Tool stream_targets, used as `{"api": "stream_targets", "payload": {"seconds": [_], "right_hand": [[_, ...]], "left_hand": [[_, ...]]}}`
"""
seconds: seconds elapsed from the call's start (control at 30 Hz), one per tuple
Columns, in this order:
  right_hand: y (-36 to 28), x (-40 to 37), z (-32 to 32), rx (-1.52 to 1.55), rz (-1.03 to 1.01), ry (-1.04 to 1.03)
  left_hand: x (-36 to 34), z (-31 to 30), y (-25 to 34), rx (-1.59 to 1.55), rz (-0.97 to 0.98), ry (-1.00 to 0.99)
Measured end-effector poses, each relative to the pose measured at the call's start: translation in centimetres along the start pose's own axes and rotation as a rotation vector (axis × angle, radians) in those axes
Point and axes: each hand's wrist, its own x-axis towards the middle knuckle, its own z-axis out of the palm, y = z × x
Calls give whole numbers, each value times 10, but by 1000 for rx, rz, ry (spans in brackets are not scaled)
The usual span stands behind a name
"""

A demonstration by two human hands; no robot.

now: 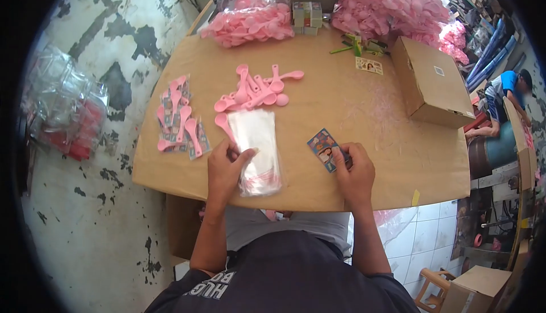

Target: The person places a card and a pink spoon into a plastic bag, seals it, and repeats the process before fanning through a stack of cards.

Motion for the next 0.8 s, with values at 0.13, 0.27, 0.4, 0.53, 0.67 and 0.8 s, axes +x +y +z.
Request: {"api": "stream_targets", "payload": {"seconds": [0.13, 0.27, 0.4, 0.53, 0.67, 0.8], "right_hand": [[3, 3, 1, 61, 4, 1], [3, 3, 1, 82, 8, -2], [6, 2, 3, 194, 40, 17], [0, 2, 4, 337, 117, 22], [-30, 5, 4, 561, 230, -54], [-75, -4, 30, 744, 304, -154]], "left_hand": [[-2, -5, -4, -149, -78, 7], [-4, 0, -27, -228, 1, 67], [-8, -2, -20, -261, 64, 136], [-8, -2, -25, -516, -16, 133], [-10, -8, -32, -372, -87, 53], [-8, -3, -32, -466, 28, 98]]}}
